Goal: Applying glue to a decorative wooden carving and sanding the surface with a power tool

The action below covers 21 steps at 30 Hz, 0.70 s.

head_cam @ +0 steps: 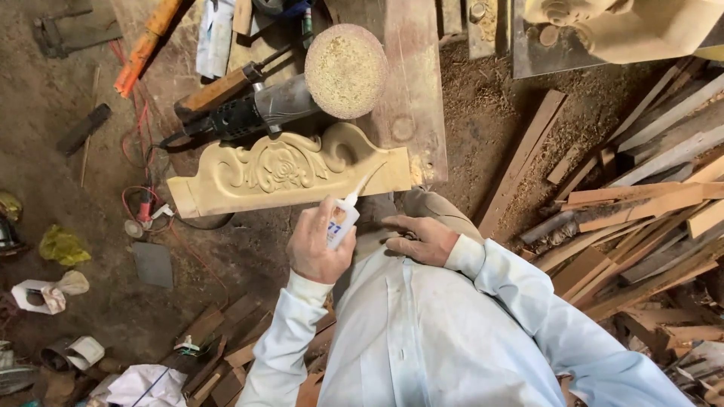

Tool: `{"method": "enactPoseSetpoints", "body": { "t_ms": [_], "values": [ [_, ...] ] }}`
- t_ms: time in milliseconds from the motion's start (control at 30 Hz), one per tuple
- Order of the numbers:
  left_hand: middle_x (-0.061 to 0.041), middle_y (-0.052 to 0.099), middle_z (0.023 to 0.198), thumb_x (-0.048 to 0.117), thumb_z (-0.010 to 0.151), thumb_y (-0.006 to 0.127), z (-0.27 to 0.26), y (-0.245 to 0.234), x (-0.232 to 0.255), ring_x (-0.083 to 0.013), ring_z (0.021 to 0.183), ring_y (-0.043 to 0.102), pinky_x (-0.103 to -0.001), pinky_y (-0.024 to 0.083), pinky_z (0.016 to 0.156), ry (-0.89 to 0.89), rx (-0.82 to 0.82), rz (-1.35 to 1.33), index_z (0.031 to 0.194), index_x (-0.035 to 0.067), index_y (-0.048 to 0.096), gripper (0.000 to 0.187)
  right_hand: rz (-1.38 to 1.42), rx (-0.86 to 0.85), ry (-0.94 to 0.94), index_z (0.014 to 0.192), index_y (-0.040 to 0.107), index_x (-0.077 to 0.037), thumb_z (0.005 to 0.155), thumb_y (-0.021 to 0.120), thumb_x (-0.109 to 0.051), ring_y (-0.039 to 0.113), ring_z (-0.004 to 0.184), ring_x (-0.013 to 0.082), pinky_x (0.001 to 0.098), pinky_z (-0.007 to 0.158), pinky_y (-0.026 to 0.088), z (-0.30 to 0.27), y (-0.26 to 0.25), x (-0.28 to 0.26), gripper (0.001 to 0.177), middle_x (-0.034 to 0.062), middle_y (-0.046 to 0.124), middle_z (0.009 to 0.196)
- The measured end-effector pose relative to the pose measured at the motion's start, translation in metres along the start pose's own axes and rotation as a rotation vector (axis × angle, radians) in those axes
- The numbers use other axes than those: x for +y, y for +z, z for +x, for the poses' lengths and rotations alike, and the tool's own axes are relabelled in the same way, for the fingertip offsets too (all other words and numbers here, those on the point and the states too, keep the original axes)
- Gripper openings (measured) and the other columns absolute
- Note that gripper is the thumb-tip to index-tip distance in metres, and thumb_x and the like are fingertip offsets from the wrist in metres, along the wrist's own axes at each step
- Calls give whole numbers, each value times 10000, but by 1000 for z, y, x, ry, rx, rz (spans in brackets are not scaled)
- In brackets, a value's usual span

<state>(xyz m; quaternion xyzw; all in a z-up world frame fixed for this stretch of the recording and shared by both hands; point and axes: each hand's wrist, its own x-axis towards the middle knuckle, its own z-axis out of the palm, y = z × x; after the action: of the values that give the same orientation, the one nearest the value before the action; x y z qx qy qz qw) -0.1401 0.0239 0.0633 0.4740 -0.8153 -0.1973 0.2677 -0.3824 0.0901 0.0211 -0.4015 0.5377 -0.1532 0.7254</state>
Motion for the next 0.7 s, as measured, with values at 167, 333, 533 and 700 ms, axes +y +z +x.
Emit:
{"method": "enactPoseSetpoints", "body": {
  "t_ms": [167,333,533,700],
  "values": [
    [-118,617,954,339,850,776,9,6,-1,-289,797,673,-361,577,705,34,22,62,1270,11,684,541,-4,7,27,1390,637,-213,897,707,-401,648,1204,397,512,1021,534,-3,-5,-6,532,183,732,1233],
    [-141,615,955,343,870,751,8,7,-3,-313,804,668,-378,579,726,42,19,79,1272,-2,683,534,5,10,43,1386,634,-192,890,721,-382,642,1219,393,510,1037,525,-5,-9,-8,539,194,723,1249],
    [-135,609,949,320,881,734,6,2,3,-303,791,664,-379,575,722,14,-6,49,1277,-5,678,516,15,12,29,1383,631,-143,897,721,-362,636,1220,421,535,1039,513,-7,-12,-11,541,220,707,1272],
    [-148,618,931,289,861,760,5,-6,14,-323,782,669,-398,574,714,-16,-26,5,1282,-21,677,529,10,5,63,1390,635,-184,897,720,-370,635,1230,402,518,1040,512,-9,-17,-13,534,201,723,1248]
  ]
}}
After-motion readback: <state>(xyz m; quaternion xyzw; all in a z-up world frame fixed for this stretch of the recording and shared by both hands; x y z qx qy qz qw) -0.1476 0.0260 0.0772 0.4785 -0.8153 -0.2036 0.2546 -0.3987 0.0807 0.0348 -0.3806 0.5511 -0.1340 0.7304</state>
